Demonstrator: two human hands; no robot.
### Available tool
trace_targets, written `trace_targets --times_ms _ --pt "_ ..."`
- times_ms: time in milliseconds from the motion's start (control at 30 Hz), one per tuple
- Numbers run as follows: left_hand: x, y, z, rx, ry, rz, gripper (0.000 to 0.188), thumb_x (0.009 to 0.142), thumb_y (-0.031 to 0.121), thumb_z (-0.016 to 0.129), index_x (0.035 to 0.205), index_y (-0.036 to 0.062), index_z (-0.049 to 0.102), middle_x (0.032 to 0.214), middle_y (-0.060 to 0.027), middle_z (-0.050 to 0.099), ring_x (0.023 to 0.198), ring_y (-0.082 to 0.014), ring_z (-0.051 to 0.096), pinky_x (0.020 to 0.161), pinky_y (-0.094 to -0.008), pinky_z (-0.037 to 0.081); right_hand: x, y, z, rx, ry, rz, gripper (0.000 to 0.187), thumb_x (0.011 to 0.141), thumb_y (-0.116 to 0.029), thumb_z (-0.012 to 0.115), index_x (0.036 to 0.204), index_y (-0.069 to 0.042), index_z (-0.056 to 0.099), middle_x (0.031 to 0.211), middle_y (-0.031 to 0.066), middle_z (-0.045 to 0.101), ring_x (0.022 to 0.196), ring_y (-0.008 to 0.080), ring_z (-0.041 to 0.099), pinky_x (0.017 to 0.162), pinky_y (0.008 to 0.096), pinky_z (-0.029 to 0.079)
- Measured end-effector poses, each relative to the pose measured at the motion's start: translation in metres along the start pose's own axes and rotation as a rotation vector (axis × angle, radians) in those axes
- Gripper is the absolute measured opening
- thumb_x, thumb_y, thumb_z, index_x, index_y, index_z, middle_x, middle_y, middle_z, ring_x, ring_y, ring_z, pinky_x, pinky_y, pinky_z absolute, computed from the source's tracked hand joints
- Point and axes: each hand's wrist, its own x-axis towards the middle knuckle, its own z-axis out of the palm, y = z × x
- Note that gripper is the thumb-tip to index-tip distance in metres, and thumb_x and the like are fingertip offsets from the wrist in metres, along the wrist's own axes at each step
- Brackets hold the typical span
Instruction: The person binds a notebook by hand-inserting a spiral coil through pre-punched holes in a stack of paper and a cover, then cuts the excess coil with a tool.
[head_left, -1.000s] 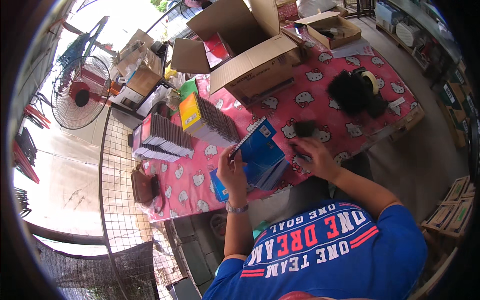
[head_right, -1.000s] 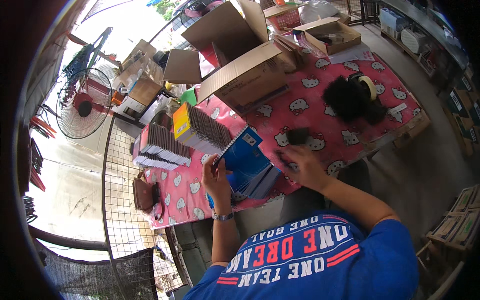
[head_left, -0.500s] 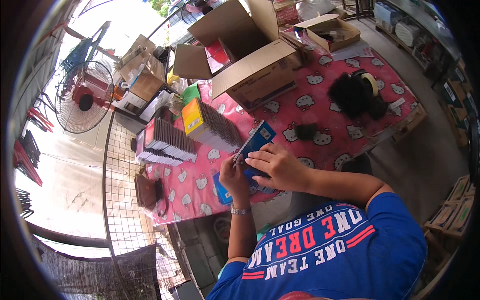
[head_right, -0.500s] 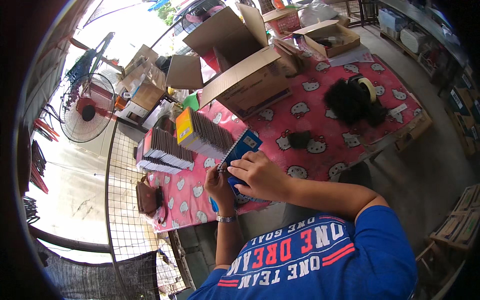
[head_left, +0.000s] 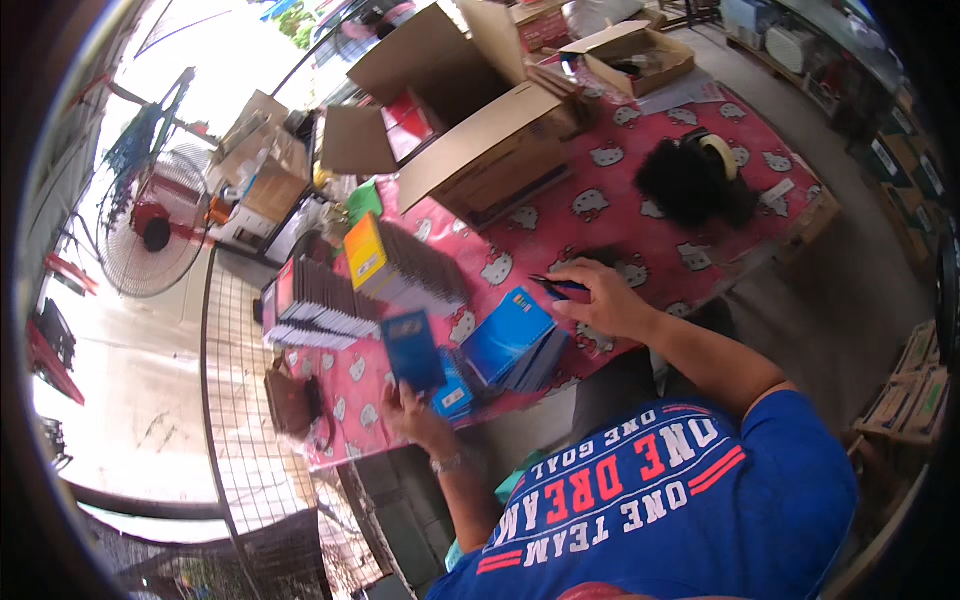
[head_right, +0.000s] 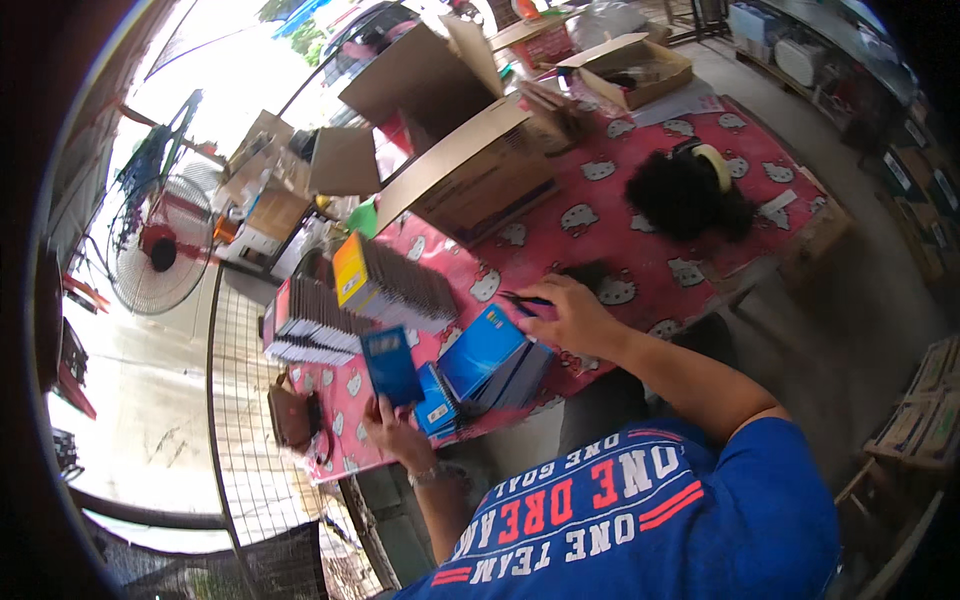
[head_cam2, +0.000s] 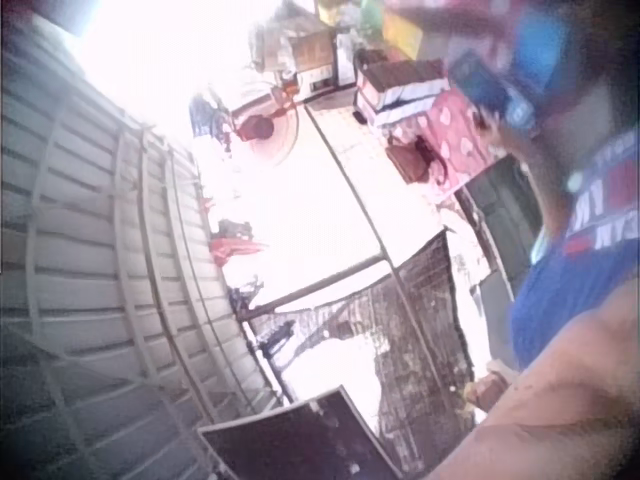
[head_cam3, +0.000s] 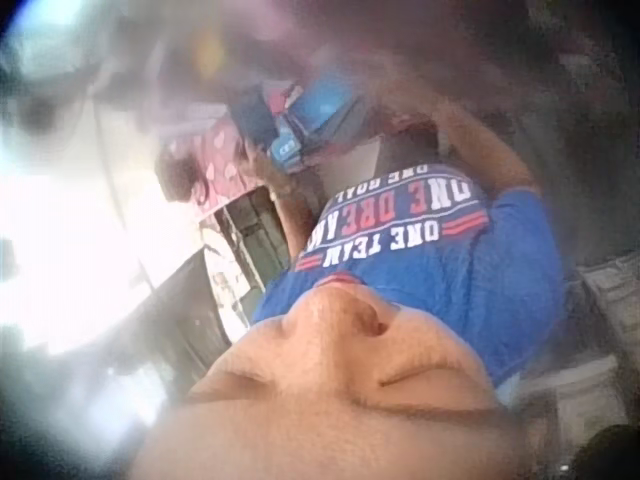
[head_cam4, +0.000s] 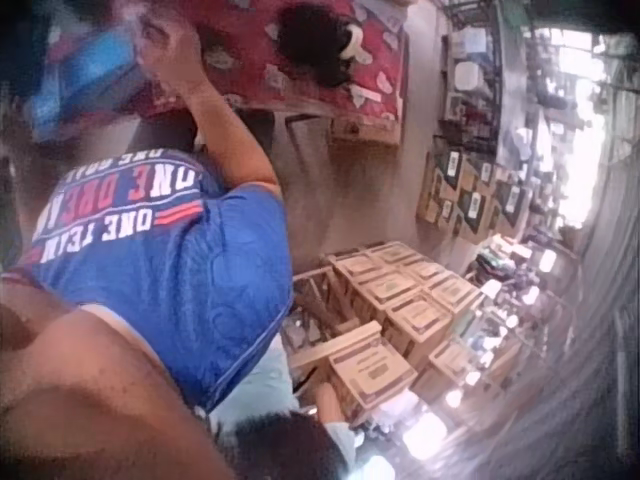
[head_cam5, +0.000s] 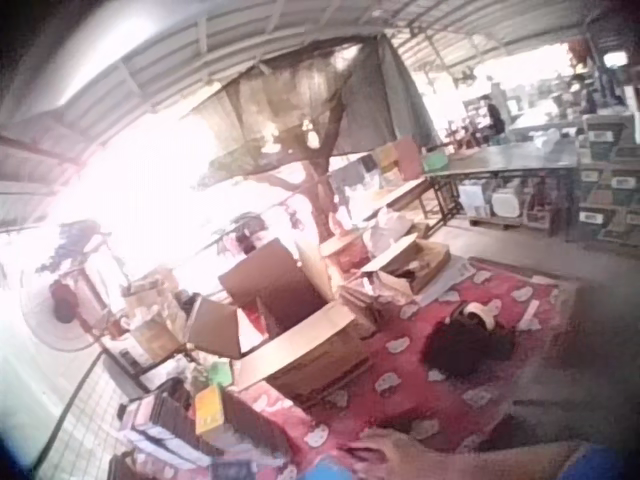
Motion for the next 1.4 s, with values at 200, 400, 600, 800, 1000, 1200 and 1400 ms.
trace_targets --times_ms 200,400,600,800,1000,1200,1400 --pt "0.014 -0.080 -0.090 0.917 -0.127 0.168 0.032 0.083 0.020 0.074 0.103 -0.0015 0.059 0.096 -0.0159 0.064 0.085 -0.0304 0.062 0.070 -0.0436 0.051 -0.059 0.124 0.017 -0.526 -0.259 0.075 0.040 0.075 -0.023 0.073 0.112 -0.009 0.066 0.109 0.0166 0.063 0.105 0.0356 0.059 0.093 0.0465 0.046" --pt "0.031 -0.066 -0.067 1.159 -0.052 0.524 0.026 0.075 0.014 0.072 0.097 0.0032 0.064 0.102 -0.0162 0.061 0.104 -0.0355 0.056 0.086 -0.0477 0.045 0.031 0.132 -0.055 -0.801 0.353 -0.002 0.017 0.078 -0.020 0.066 0.083 -0.007 0.059 0.098 0.0143 0.060 0.093 0.0346 0.058 0.079 0.0484 0.048" --pt "-0.043 0.039 0.048 0.708 -0.760 1.026 0.023 0.078 0.011 0.072 0.100 0.0055 0.066 0.106 -0.0125 0.062 0.104 -0.0325 0.057 0.091 -0.0434 0.046 0.048 0.212 -0.151 -1.437 0.457 0.192 0.010 0.085 -0.016 0.056 0.088 -0.008 0.062 0.096 0.0089 0.060 0.098 0.0253 0.059 0.081 0.0387 0.050" --pt "-0.065 0.030 0.065 0.965 -1.045 1.024 0.028 0.080 0.015 0.070 0.106 0.0062 0.066 0.111 -0.0095 0.064 0.102 -0.0289 0.061 0.087 -0.0390 0.051 0.063 0.197 -0.148 -1.386 0.256 0.241 0.011 0.088 -0.016 0.054 0.090 -0.010 0.062 0.099 0.0091 0.061 0.094 0.0259 0.062 0.080 0.0383 0.051" --pt "-0.051 0.055 0.062 0.869 -1.166 0.987 0.026 0.082 0.012 0.065 0.107 0.0063 0.065 0.106 -0.0098 0.066 0.096 -0.0277 0.064 0.076 -0.0381 0.054 0.075 0.182 -0.163 -1.003 0.369 0.089 0.019 0.085 -0.008 0.054 0.101 -0.004 0.064 0.099 0.0158 0.061 0.101 0.0344 0.061 0.087 0.0460 0.050" --pt "-0.031 0.063 0.079 0.925 -1.028 0.936 0.025 0.086 0.009 0.057 0.110 0.0052 0.059 0.103 -0.0137 0.064 0.100 -0.0311 0.060 0.090 -0.0435 0.042 0.083 0.118 -0.102 -0.483 0.176 -0.279 0.040 0.083 -0.003 0.056 0.122 -0.008 0.063 0.109 0.0173 0.061 0.107 0.0360 0.057 0.096 0.0429 0.047" --pt "-0.035 0.056 0.082 0.858 -0.935 0.996 0.019 0.089 0.012 0.059 0.106 0.0044 0.057 0.097 -0.0126 0.062 0.097 -0.0302 0.057 0.089 -0.0421 0.039 0.040 -0.004 -0.008 0.014 -0.147 -0.352 0.033 0.089 -0.019 0.065 0.122 -0.019 0.068 0.105 0.0090 0.066 0.100 0.0273 0.061 0.091 0.0413 0.047"
